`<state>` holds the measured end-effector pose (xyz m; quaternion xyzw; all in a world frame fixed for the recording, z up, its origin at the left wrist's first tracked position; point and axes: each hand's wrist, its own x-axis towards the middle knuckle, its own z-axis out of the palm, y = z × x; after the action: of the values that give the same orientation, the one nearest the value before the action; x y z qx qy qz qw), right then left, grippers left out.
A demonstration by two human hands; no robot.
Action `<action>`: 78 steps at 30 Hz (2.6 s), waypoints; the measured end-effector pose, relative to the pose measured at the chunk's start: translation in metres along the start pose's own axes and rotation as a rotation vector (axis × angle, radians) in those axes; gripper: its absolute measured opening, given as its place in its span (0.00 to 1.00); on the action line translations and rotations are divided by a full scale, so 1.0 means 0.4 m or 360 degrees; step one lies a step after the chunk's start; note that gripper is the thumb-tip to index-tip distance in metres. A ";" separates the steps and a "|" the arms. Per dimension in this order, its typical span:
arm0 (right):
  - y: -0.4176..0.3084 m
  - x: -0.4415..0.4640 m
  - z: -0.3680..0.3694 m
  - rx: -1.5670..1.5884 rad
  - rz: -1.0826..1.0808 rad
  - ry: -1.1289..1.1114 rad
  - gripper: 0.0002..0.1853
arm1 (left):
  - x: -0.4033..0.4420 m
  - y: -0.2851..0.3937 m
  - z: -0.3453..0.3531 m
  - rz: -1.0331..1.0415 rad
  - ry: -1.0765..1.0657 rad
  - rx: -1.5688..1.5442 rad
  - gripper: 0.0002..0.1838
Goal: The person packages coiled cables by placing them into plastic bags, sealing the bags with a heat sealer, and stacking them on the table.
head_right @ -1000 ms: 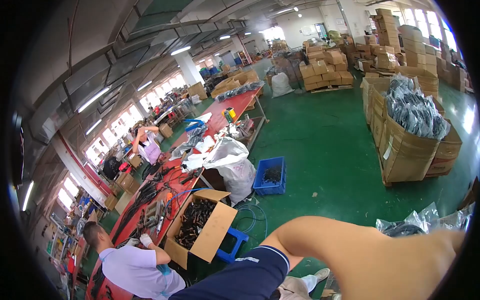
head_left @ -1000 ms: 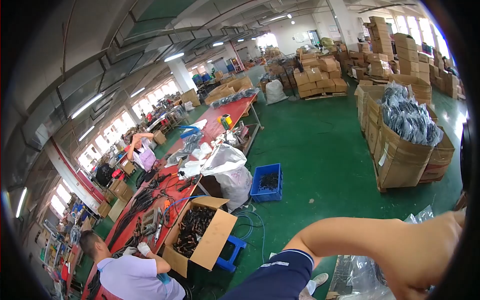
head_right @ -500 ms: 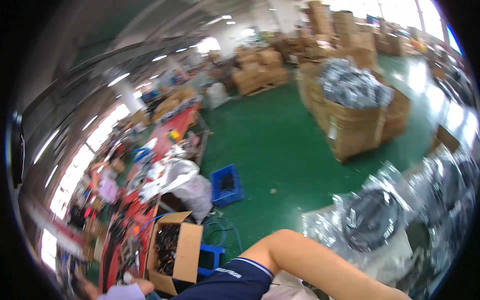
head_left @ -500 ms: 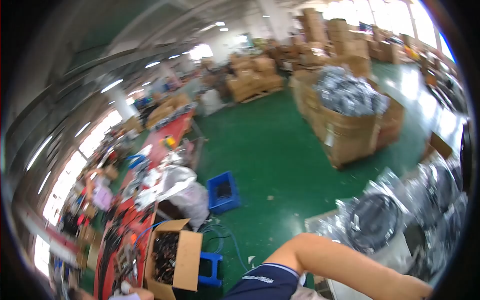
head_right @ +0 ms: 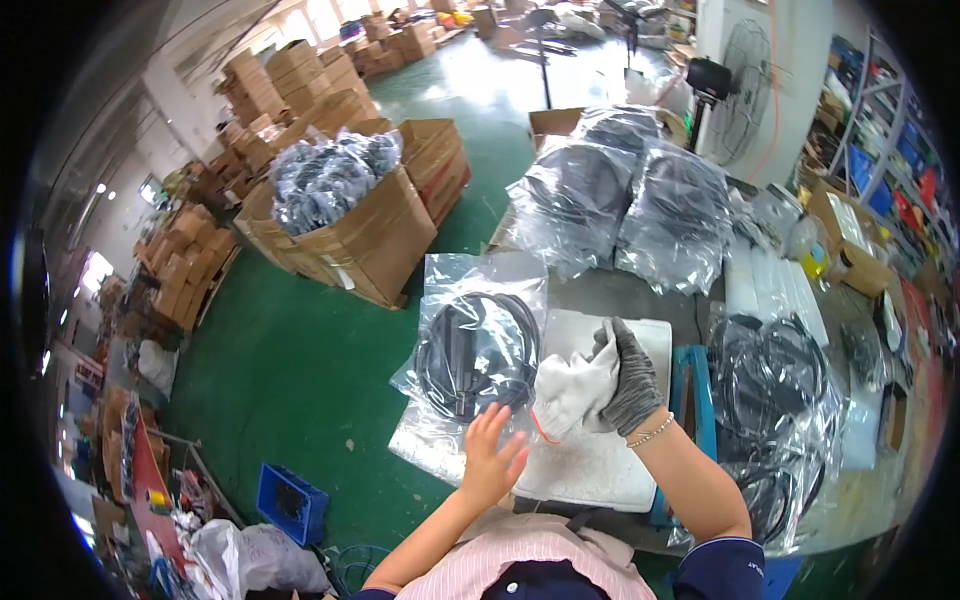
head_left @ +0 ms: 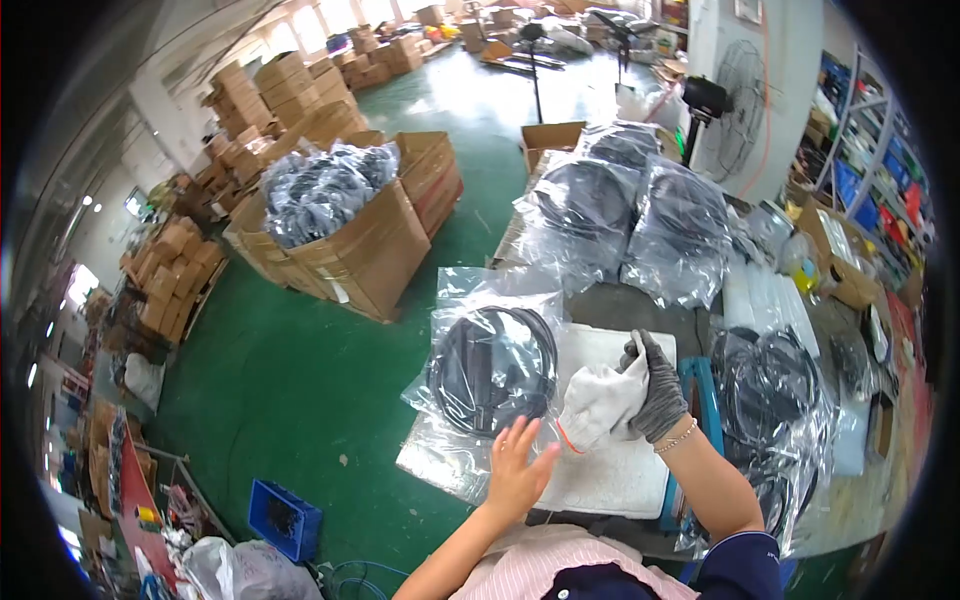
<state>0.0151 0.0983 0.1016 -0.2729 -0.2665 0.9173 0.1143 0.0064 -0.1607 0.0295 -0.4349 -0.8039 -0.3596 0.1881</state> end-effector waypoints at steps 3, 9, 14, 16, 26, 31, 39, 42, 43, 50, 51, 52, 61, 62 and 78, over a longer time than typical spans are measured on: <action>0.035 -0.042 0.015 0.0165 -0.0005 0.0266 0.14 | 0.074 0.001 -0.011 0.0394 0.0058 0.0109 0.17; 0.124 -0.073 -0.202 -0.0845 -0.0984 0.0277 0.30 | 0.071 -0.043 -0.009 -0.0335 -0.0418 -0.0838 0.11; 0.293 -0.292 -0.213 -0.1832 -0.0949 0.0639 0.11 | 0.022 -0.048 0.069 -0.1116 -0.0890 -0.1441 0.09; 0.377 -0.315 -0.224 -0.1410 -0.0463 0.0488 0.15 | -0.005 -0.047 0.089 -0.1002 -0.1074 -0.1465 0.10; 0.401 -0.304 -0.277 -0.2174 -0.0476 0.0566 0.20 | 0.078 0.039 0.040 0.0332 -0.0543 -0.0675 0.12; 0.344 -0.265 -0.190 -0.2157 -0.1090 0.0151 0.18 | 0.068 0.124 -0.006 0.0480 -0.0600 -0.0824 0.13; 0.222 -0.250 -0.154 -0.3155 -0.1625 0.0557 0.13 | 0.033 0.040 0.111 0.0006 -0.1518 -0.0693 0.19; 0.221 -0.259 -0.147 -0.3111 -0.1775 0.0451 0.13 | 0.067 0.012 0.151 -0.1645 -0.1282 -0.2164 0.23; 0.202 -0.269 -0.144 -0.3017 -0.1842 0.0359 0.13 | 0.064 -0.008 0.168 -0.1936 -0.0924 -0.2114 0.23; 0.232 -0.290 -0.168 -0.2830 -0.1476 0.0085 0.15 | 0.173 0.146 0.215 -0.1525 -0.0345 -0.2617 0.23; 0.228 -0.295 -0.160 -0.2859 -0.1796 -0.0060 0.13 | 0.213 0.206 0.218 -0.1184 -0.0381 -0.2748 0.27; 0.230 -0.291 -0.155 -0.2893 -0.1805 -0.0090 0.14 | 0.230 0.212 0.221 -0.1014 -0.0576 -0.2737 0.32; 0.262 -0.291 -0.151 -0.2751 -0.1544 -0.0048 0.15 | 0.268 0.097 0.250 -0.1332 -0.1003 -0.2555 0.33; 0.264 -0.291 -0.149 -0.2697 -0.1539 -0.0017 0.16 | 0.279 0.109 0.248 -0.1285 -0.0822 -0.2373 0.29; 0.223 -0.286 -0.144 -0.2805 -0.1785 -0.0019 0.15 | 0.381 0.195 0.270 -0.0125 -0.0746 -0.1211 0.28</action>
<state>0.1360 0.0079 0.0619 -0.0921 -0.9303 0.2146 0.2828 -0.0114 0.0338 0.0832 -0.5120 -0.6512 -0.5283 -0.1863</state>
